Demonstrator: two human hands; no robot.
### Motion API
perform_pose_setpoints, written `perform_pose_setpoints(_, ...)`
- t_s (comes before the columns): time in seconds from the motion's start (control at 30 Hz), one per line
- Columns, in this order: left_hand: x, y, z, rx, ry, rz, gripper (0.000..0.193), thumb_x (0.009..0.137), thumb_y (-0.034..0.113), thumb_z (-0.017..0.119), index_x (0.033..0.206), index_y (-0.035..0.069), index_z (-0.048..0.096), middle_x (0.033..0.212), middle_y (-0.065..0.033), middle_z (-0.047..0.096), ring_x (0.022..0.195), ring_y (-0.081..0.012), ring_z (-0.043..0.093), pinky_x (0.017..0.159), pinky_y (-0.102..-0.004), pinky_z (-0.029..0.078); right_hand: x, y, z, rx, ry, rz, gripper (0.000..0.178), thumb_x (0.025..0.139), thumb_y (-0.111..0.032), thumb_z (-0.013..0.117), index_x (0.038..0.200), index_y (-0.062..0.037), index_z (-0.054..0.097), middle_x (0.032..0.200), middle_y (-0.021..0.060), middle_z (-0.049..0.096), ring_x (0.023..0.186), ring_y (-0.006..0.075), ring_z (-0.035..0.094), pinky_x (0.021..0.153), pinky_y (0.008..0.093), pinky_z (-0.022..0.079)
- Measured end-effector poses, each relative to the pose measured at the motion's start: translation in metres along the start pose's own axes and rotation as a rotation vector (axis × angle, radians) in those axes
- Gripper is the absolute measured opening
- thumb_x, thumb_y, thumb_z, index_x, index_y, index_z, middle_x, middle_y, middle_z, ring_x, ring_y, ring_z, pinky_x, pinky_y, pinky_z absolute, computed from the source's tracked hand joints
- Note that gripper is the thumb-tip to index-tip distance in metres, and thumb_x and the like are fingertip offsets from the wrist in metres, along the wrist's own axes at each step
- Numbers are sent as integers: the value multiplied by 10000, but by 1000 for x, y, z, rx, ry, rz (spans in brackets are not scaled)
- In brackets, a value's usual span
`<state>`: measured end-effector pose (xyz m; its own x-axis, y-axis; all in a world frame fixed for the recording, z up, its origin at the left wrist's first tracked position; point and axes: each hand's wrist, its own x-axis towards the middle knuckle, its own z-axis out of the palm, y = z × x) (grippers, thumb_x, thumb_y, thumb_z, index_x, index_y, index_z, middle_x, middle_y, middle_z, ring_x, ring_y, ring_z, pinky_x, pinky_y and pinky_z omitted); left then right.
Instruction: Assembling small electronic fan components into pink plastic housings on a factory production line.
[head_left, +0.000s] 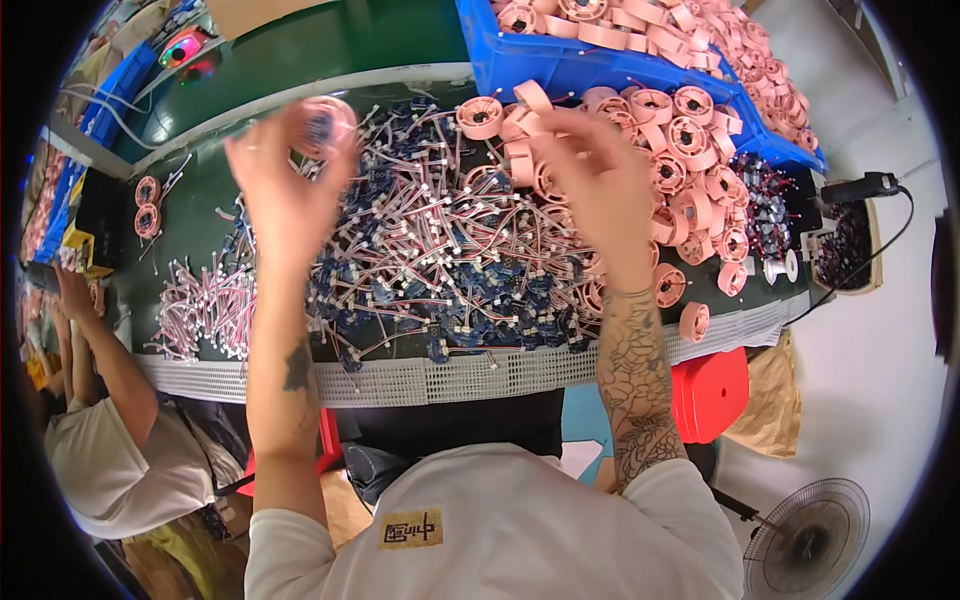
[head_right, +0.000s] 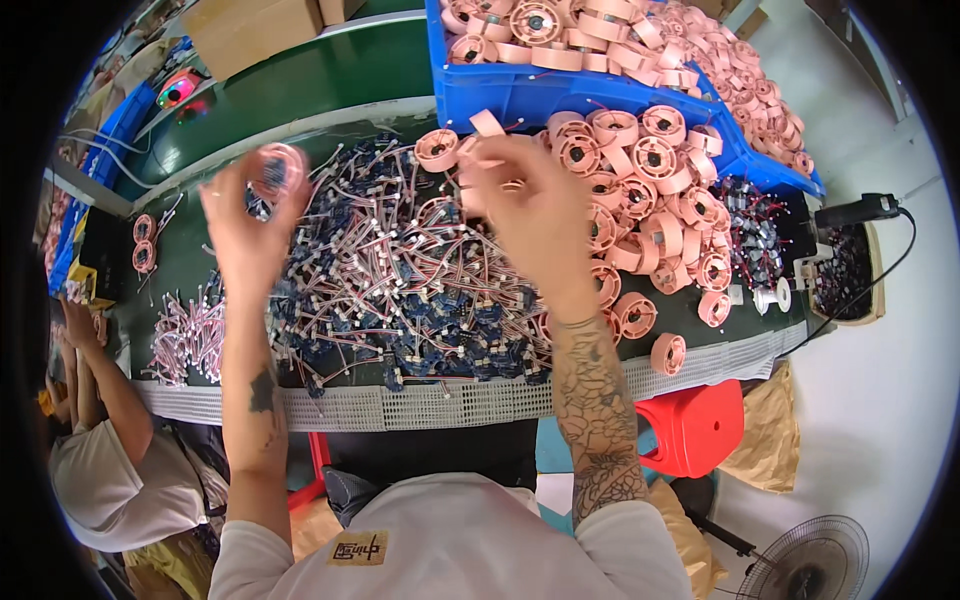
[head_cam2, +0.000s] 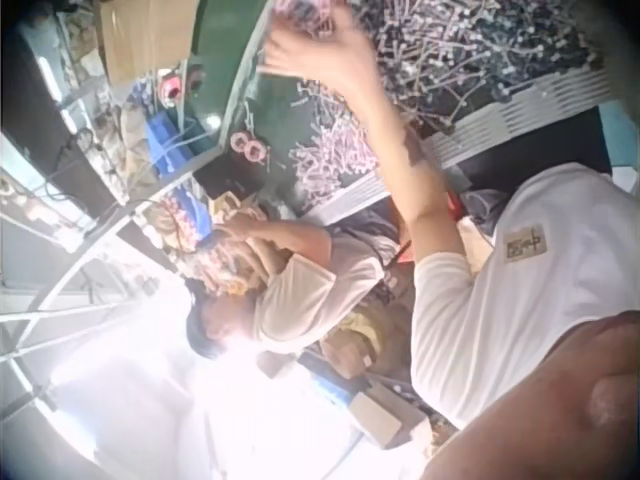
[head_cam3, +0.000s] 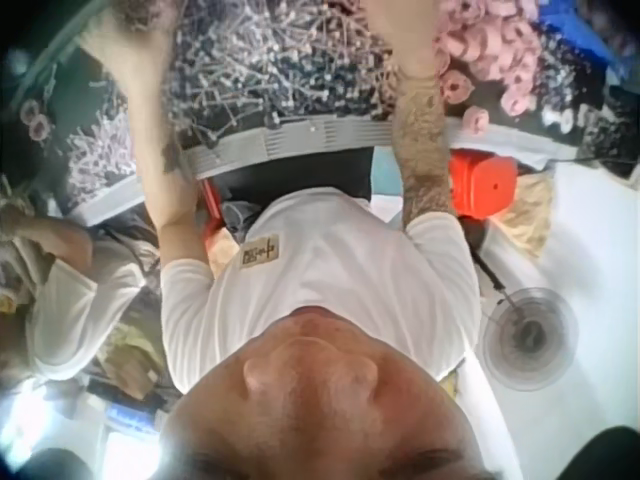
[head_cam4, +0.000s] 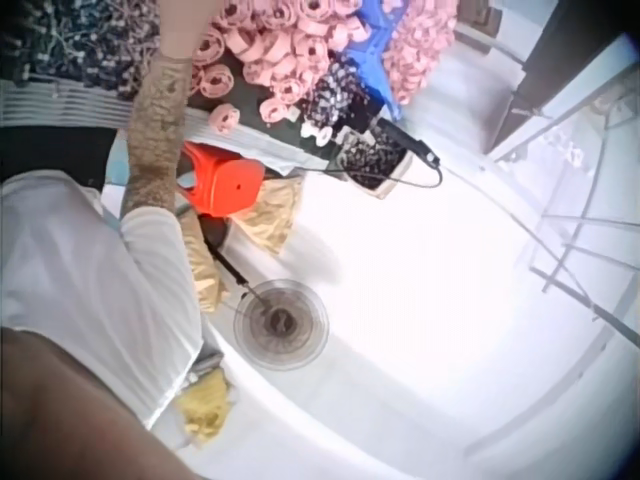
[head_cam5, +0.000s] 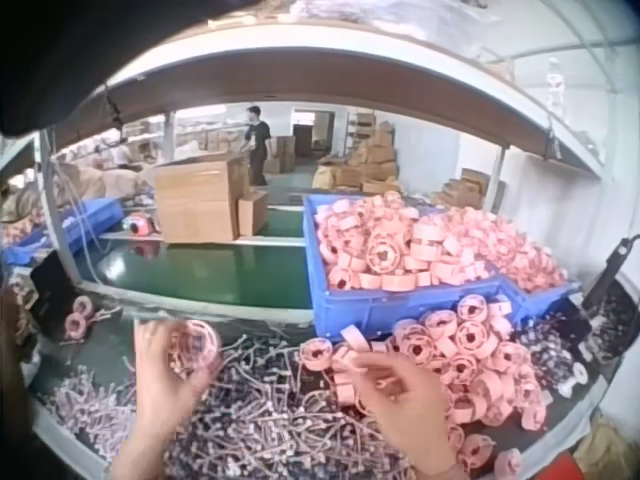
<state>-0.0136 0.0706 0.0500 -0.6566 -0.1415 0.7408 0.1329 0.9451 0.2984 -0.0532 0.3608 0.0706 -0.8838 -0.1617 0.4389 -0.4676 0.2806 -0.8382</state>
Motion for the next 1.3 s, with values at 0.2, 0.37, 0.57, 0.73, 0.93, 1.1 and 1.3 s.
perform_pose_setpoints(0.2, -5, -177, -21, 694, -4, -665, 544, 775, 575, 689, 1090, 134, 735, 1135, -149, 707, 1117, -353, 631, 1067, -567, 326, 10, 42, -33, -691, 91, -190, 239, 825, -131, 741, 1020, 1, 699, 899, 147, 705, 733, 281, 687, 688, 366, 535)
perform_pose_setpoints(0.37, -20, -189, -17, 772, -71, -744, 562, 727, 479, 700, 1121, 78, 701, 1163, -200, 690, 1191, -405, 589, 1143, -651, 197, 8, 40, -33, -517, -35, -2, 194, 862, -158, 709, 963, 6, 733, 816, 149, 706, 716, 264, 677, 675, 348, 518)
perform_pose_setpoints(0.57, 0, -41, 19, -147, -109, -90, 318, 861, 156, 744, 1152, 40, 688, 1162, -161, 693, 1092, -351, 636, 983, -418, 480, 12, 30, -45, -218, 110, 112, 161, 948, -129, 662, 1031, -13, 734, 925, 71, 698, 754, 134, 616, 671, 272, 485)
perform_pose_setpoints(0.73, -13, 3, 49, -204, -194, 133, 280, 860, 203, 727, 1087, 40, 717, 1221, -200, 601, 1165, -391, 534, 1008, -473, 443, 6, 2, -20, -170, 72, -98, 212, 983, -107, 601, 1125, 17, 696, 1074, 83, 696, 961, 143, 629, 843, 264, 481)
perform_pose_setpoints(0.93, -20, 5, 60, -283, -336, 121, 238, 806, 256, 763, 1012, 140, 744, 1267, -163, 579, 1271, -390, 502, 1113, -645, 311, -18, -6, 25, 18, -153, -93, 226, 907, -38, 674, 1126, 7, 702, 913, 110, 703, 797, 175, 681, 719, 283, 520)
perform_pose_setpoints(1.1, -20, 8, 49, -383, -429, 85, 266, 851, 189, 746, 1102, 111, 706, 1306, -145, 574, 1278, -351, 510, 1126, -609, 299, -22, -10, 38, 0, -276, -62, 120, 890, -69, 715, 987, 1, 704, 876, 108, 692, 726, 196, 674, 626, 294, 512)
perform_pose_setpoints(1.3, -20, 10, 49, -360, -399, 125, 256, 840, 281, 745, 1026, 105, 744, 1272, -149, 583, 1296, -350, 483, 1143, -650, 256, -21, -13, 40, -13, -257, -32, 121, 932, -87, 675, 992, 15, 651, 866, 86, 672, 707, 140, 629, 624, 262, 478)
